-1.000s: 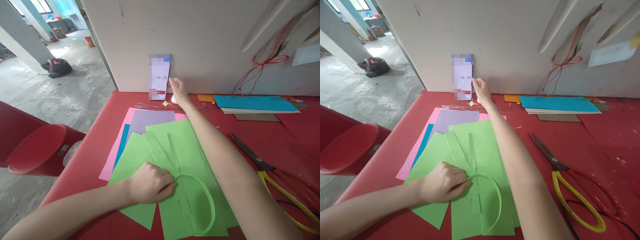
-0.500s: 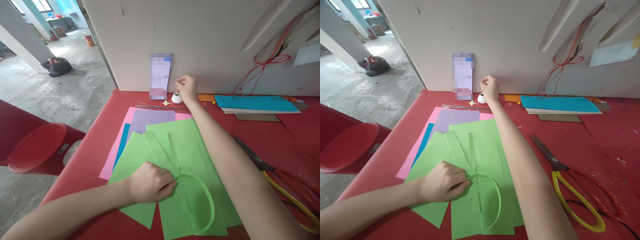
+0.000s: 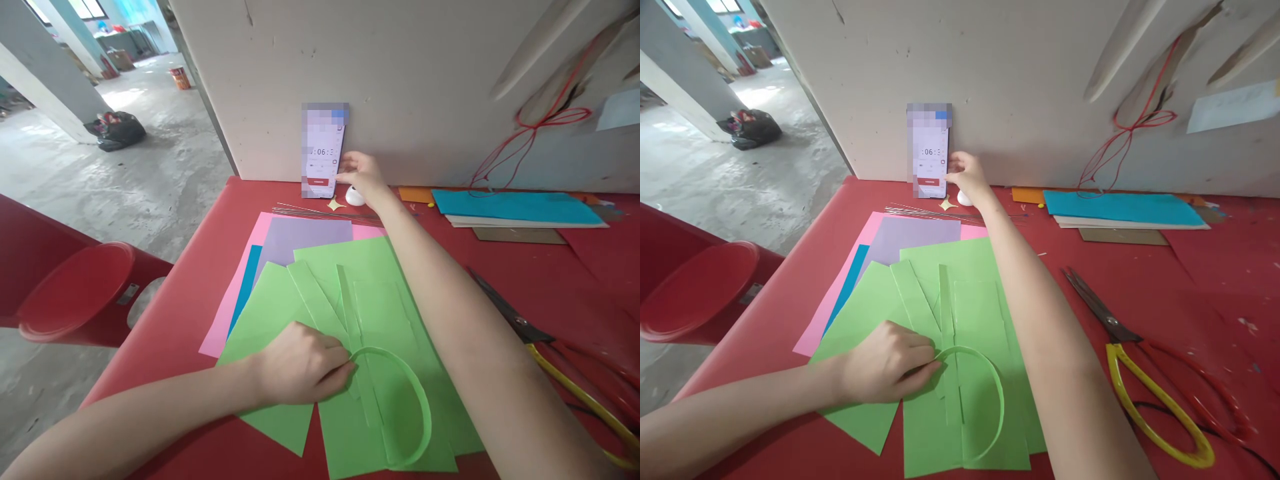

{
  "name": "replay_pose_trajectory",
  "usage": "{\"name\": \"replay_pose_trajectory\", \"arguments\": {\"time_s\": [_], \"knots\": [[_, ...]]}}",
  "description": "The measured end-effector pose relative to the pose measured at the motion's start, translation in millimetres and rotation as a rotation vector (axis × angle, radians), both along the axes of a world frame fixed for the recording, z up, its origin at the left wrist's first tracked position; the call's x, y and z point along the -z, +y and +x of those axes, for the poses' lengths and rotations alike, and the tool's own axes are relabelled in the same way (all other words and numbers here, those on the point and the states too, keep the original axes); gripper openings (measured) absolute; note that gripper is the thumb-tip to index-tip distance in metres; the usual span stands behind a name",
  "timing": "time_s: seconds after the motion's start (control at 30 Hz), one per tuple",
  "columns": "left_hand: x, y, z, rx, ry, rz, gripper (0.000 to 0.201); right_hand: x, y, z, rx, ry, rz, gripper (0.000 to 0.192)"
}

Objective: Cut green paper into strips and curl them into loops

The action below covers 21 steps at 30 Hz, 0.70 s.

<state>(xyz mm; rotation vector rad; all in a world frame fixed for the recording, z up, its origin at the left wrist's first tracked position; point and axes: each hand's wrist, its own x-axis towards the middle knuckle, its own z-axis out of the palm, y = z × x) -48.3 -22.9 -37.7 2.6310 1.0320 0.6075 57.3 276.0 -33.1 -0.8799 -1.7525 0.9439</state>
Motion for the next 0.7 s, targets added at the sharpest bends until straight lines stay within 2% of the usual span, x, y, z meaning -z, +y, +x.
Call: {"name": "replay_pose_trajectory", "arguments": {"time_s": [0.4, 0.5, 0.57, 0.7], "knots": [[-0.8, 0, 0, -0.005, 0.013, 0.006, 0.037, 0.4, 9, -11, 0.069, 0.0, 0.008, 0.021], [-0.1, -1, 0, -0.007, 0.003, 0.006, 0.036, -0.8, 15, -14, 0.089, 0.007, -0.022, 0.042], [0.4, -1, -1, -0.01, -0.004, -0.001, 0.036, -1.7, 18, -13, 0.089, 0.002, -0.043, 0.049], [0.8, -1, -1, -0.012, -0.014, 0.001, 0.035, -2.8, 13, -8, 0.061, -0.018, -0.051, 0.029]]}}
